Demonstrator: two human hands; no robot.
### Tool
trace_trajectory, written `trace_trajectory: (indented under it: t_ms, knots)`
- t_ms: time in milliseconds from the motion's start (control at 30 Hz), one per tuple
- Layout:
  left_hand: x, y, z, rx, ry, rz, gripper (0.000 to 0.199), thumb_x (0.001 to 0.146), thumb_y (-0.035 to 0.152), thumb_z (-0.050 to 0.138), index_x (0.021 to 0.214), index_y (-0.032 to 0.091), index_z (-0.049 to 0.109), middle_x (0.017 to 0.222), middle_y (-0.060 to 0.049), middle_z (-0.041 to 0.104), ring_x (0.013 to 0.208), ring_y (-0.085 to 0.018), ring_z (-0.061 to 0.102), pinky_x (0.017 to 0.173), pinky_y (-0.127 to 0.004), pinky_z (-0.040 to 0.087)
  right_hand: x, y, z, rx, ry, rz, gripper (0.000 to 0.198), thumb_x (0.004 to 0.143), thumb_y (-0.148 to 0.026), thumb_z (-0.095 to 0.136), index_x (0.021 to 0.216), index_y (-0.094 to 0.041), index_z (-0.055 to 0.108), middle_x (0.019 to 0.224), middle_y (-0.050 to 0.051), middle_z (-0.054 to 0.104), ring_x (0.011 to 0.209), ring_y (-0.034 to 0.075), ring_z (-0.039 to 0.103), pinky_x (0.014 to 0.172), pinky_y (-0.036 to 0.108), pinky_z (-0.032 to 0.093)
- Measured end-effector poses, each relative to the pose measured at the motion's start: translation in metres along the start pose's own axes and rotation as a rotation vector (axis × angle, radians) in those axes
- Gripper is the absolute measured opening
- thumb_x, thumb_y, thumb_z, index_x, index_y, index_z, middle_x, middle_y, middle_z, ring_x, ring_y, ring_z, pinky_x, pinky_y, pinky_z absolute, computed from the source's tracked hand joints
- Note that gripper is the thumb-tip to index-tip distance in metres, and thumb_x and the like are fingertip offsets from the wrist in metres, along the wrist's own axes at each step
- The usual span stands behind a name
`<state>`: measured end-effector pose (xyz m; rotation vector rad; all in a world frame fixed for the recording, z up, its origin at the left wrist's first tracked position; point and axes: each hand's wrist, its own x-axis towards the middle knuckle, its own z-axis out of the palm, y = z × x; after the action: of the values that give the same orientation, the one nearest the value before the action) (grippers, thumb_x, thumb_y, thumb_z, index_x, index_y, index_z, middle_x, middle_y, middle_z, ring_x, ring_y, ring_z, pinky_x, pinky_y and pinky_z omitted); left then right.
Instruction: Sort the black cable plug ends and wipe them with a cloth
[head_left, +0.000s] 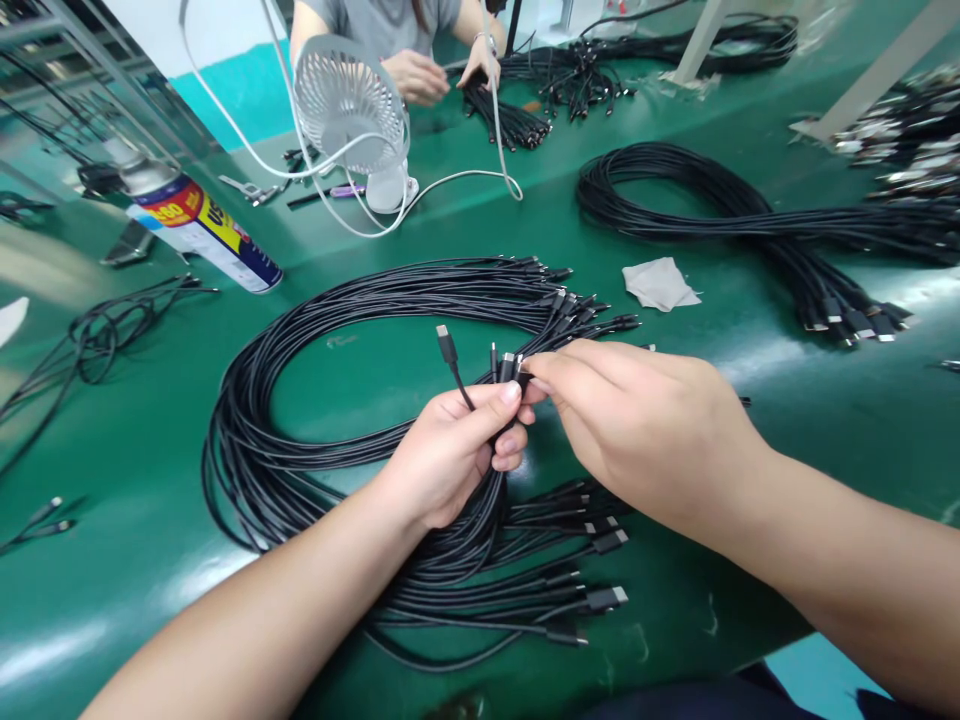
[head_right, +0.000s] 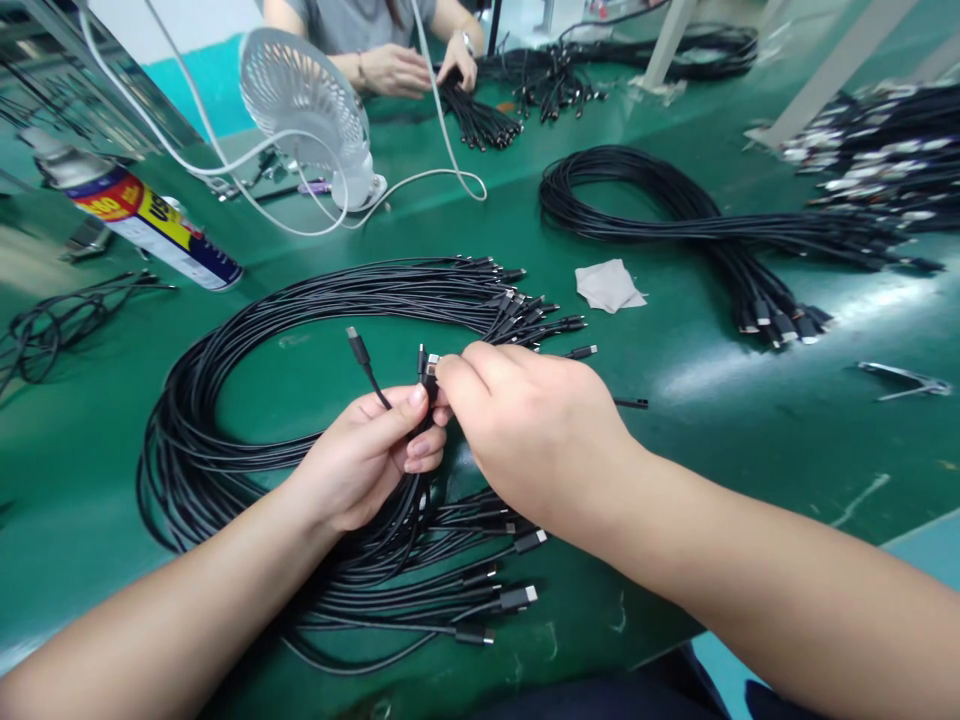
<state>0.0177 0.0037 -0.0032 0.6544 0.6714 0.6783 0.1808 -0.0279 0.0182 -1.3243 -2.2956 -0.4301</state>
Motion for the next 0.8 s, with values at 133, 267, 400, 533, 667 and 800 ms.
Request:
trace_trajectory:
  t_ms: [133, 267, 400, 533, 667, 800]
  knots:
    - [0.0009, 0.0002, -0.0004, -0.001, 0.011, -0.016, 0.022, 0.076, 0.029, 0.075, 0.074, 0.008, 0.068, 0.072, -0.001, 0.051, 0.050, -0.002, 0.038, 0.044, -0.017, 0.025, -0.0005, 0.0022, -0.0010, 0.012, -0.019, 0.000, 0.024, 0.088, -0.009, 0.045, 0.092, -0.012, 0.069, 0.086, 0.008, 0.073, 0.065, 0.016, 0.064, 0.055, 0.028, 0.045]
    - [0.0020, 0.0003, -0.0012, 0.007, 0.022, -0.016, 0.022, 0.075, 0.028, 0.076, 0.074, 0.008, 0.069, 0.072, -0.001, 0.050, 0.050, -0.001, 0.038, 0.044, -0.017, 0.024, -0.0012, 0.0038, -0.0018, 0.018, -0.049, 0.000, 0.025, 0.088, -0.009, 0.045, 0.095, -0.012, 0.069, 0.087, 0.008, 0.073, 0.066, 0.017, 0.065, 0.055, 0.029, 0.045]
    - [0.0031, -0.0001, -0.0022, 0.013, 0.032, -0.015, 0.022, 0.073, 0.028, 0.077, 0.074, 0.007, 0.070, 0.071, -0.001, 0.051, 0.049, -0.001, 0.037, 0.043, -0.017, 0.024, -0.0014, 0.0053, -0.0017, 0.020, -0.066, -0.003, 0.028, 0.088, -0.009, 0.045, 0.101, -0.011, 0.069, 0.089, 0.008, 0.074, 0.068, 0.018, 0.067, 0.057, 0.029, 0.046]
    - [0.0034, -0.0006, -0.0030, 0.008, 0.025, -0.018, 0.021, 0.074, 0.028, 0.077, 0.077, 0.007, 0.071, 0.071, -0.001, 0.051, 0.049, -0.001, 0.038, 0.043, -0.016, 0.024, -0.0011, 0.0063, -0.0022, 0.022, -0.044, -0.006, 0.030, 0.087, -0.008, 0.046, 0.103, -0.010, 0.071, 0.090, 0.008, 0.075, 0.069, 0.018, 0.068, 0.059, 0.029, 0.048]
    - [0.0031, -0.0007, -0.0029, 0.011, 0.021, -0.019, 0.021, 0.074, 0.028, 0.077, 0.077, 0.008, 0.072, 0.072, -0.001, 0.051, 0.049, -0.001, 0.038, 0.043, -0.016, 0.024, -0.0012, 0.0060, -0.0035, 0.022, -0.034, -0.013, 0.031, 0.086, -0.007, 0.046, 0.103, -0.009, 0.071, 0.091, 0.008, 0.075, 0.071, 0.018, 0.069, 0.060, 0.029, 0.050]
    - [0.0035, -0.0007, -0.0031, 0.017, 0.017, -0.021, 0.020, 0.075, 0.027, 0.076, 0.076, 0.008, 0.071, 0.072, -0.002, 0.051, 0.050, -0.001, 0.038, 0.043, -0.016, 0.025, -0.0016, 0.0057, -0.0034, 0.008, -0.036, -0.004, 0.031, 0.089, -0.010, 0.045, 0.104, -0.009, 0.072, 0.092, 0.008, 0.075, 0.070, 0.019, 0.069, 0.057, 0.031, 0.049]
